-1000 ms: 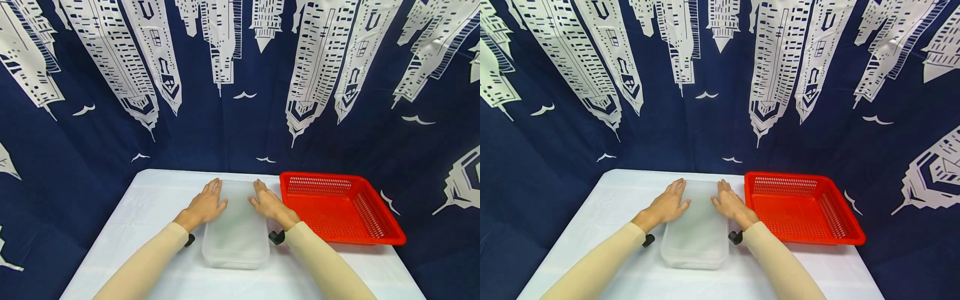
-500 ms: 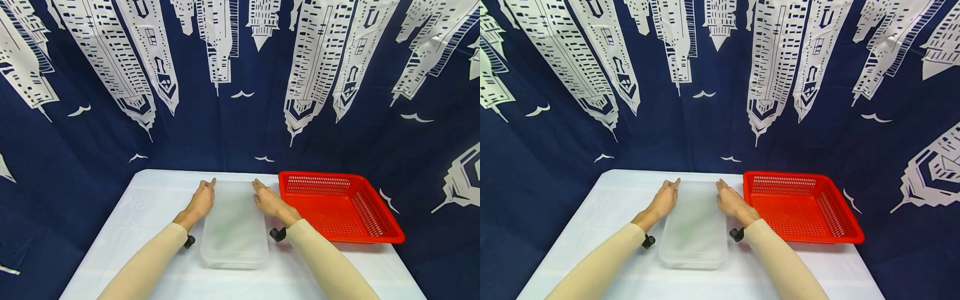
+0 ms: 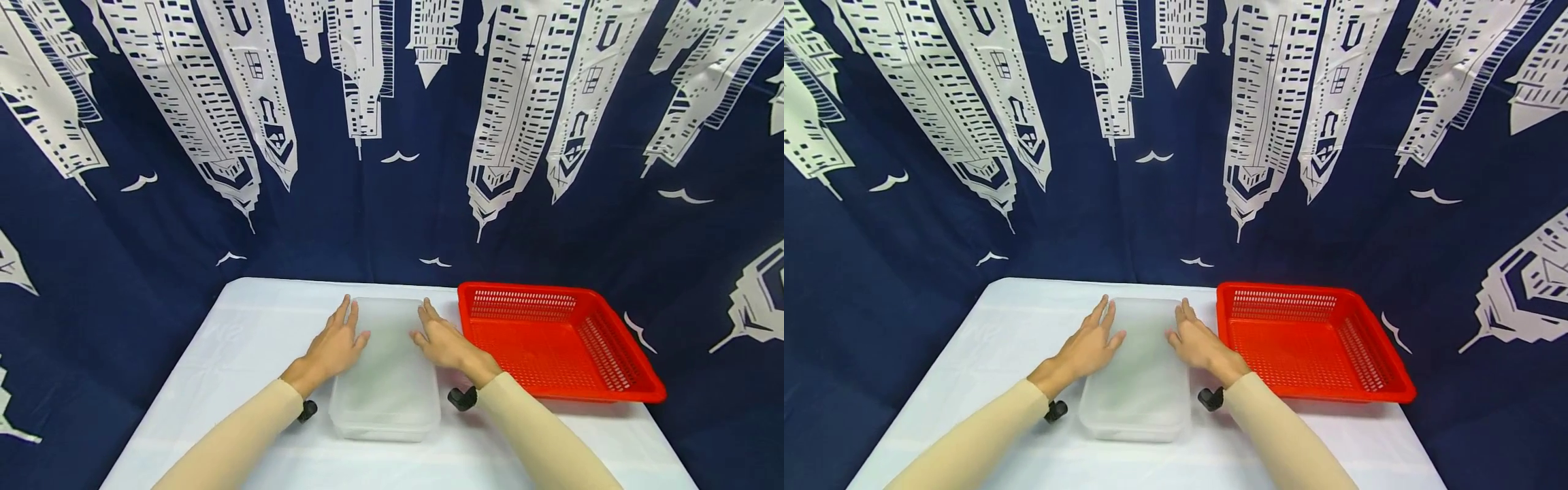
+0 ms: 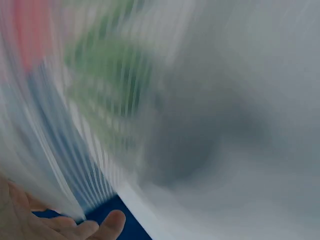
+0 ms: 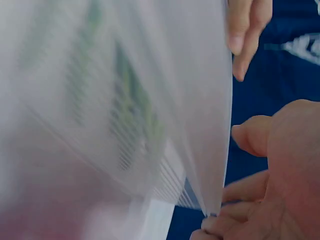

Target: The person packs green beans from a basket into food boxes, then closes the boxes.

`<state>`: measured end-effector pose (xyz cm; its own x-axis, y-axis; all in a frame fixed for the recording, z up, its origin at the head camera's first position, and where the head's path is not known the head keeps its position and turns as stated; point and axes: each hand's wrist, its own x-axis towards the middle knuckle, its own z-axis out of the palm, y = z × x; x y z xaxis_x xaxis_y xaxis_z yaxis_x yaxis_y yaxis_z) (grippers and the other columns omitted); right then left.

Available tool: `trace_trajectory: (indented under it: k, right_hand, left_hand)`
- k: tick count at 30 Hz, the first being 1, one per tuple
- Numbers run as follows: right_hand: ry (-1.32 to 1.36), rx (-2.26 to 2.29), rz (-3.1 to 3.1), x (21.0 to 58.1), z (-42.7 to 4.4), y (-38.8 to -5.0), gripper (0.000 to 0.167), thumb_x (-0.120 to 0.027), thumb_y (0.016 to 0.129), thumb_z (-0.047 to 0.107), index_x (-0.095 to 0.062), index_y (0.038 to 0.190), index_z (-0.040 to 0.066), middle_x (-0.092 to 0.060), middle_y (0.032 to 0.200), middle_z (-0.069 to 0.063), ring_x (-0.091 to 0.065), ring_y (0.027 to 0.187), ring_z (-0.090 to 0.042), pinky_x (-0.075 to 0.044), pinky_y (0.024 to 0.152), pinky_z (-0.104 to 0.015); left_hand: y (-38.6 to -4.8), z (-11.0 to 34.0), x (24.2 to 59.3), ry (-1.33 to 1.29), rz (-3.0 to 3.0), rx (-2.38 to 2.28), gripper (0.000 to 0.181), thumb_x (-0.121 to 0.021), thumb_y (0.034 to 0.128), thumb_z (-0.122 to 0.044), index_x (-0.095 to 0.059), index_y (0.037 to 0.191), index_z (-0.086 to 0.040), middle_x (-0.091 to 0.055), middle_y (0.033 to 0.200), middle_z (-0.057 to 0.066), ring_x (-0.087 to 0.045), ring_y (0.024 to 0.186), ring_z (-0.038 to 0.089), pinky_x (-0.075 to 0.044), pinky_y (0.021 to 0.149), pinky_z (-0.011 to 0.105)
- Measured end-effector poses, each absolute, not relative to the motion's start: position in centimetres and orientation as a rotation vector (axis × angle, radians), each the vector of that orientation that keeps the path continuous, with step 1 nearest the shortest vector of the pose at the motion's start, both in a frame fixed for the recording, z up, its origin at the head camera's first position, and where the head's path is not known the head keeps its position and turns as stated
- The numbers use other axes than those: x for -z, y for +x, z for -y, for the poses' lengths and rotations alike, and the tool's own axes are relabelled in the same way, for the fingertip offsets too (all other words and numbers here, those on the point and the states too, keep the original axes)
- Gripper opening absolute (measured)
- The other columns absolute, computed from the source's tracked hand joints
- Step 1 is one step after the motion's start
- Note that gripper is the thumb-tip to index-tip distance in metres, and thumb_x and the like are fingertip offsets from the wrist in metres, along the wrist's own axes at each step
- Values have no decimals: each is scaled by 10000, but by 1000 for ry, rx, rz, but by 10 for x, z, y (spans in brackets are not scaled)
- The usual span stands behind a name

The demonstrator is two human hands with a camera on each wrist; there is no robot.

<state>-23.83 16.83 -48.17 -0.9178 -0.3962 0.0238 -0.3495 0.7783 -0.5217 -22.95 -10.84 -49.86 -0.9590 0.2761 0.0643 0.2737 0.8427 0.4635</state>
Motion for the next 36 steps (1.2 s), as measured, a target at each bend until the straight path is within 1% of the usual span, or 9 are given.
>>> trace_trajectory:
  k: [3, 7, 9, 14, 20, 27, 31, 34, 36]
  right_hand:
    - [-561, 821, -2885, 484, -164, -216, 799, -612, 1221, 292, -255, 1763, -173, -91, 1916, -351, -260, 1788, -502, -281, 1444, -623]
    - [-531, 831, -2913, 487, -157, -187, 830, -621, 1222, 349, -254, 1777, -148, -100, 1926, -328, -292, 1784, -480, -328, 1423, -614]
    - [-529, 834, -2928, 488, -154, -174, 836, -626, 1219, 365, -267, 1775, -147, -122, 1928, -326, -294, 1785, -484, -347, 1413, -618]
    - [-504, 833, -2961, 496, -149, -152, 872, -618, 1220, 408, -236, 1787, -134, -86, 1942, -300, -202, 1819, -455, -334, 1421, -613]
    - [-495, 849, -3008, 507, -148, -144, 878, -610, 1223, 408, -221, 1783, -146, -75, 1943, -303, -178, 1828, -441, -344, 1417, -607]
    - [-486, 772, -3082, 517, -145, -136, 878, -571, 1236, 442, -223, 1786, -147, -79, 1950, -293, -275, 1795, -460, -523, 1286, -601]
    - [-482, 747, -3109, 521, -146, -134, 881, -556, 1239, 458, -222, 1789, -144, -80, 1955, -281, -288, 1792, -455, -572, 1228, -609]
    - [-476, 745, -3106, 523, -148, -134, 878, -542, 1241, 474, -227, 1794, -131, -74, 1960, -265, -258, 1806, -439, -566, 1233, -616]
    - [-488, 759, -3096, 523, -149, -134, 873, -533, 1243, 480, -232, 1795, -125, -80, 1960, -262, -233, 1817, -432, -526, 1281, -618]
  left_hand:
    - [-205, 106, 504, 505, -2999, -763, 835, -555, 1230, -440, -258, 1807, 86, -83, 1950, 285, -219, 1787, 565, -428, 1341, 726]
    - [-177, 105, 509, 521, -3036, -781, 862, -571, 1219, -484, -297, 1793, 98, -88, 1935, 322, -207, 1773, 600, -467, 1294, 752]
    - [-167, 105, 511, 509, -3055, -813, 867, -589, 1213, -487, -312, 1788, 99, -84, 1929, 339, -249, 1760, 601, -509, 1257, 750]
    - [-155, 105, 513, 485, -3073, -878, 857, -622, 1200, -468, -335, 1787, 87, -96, 1926, 349, -369, 1717, 593, -569, 1188, 746]
    - [-152, 101, 516, 480, -3069, -888, 866, -613, 1202, -473, -305, 1806, 66, -84, 1933, 335, -390, 1703, 603, -578, 1178, 741]
    - [-150, 98, 529, 463, -3100, -893, 868, -596, 1208, -472, -263, 1826, 40, -52, 1940, 321, -355, 1727, 582, -544, 1246, 708]
    - [-150, 97, 532, 465, -3117, -890, 864, -587, 1206, -483, -270, 1830, 24, -59, 1944, 309, -397, 1703, 591, -557, 1224, 723]
    - [-151, 96, 533, 465, -3109, -887, 863, -582, 1206, -492, -274, 1832, 15, -60, 1947, 301, -427, 1684, 594, -560, 1207, 745]
    - [-150, 97, 533, 456, -3096, -879, 864, -583, 1205, -499, -280, 1832, 12, -63, 1948, 298, -417, 1694, 583, -543, 1219, 758]
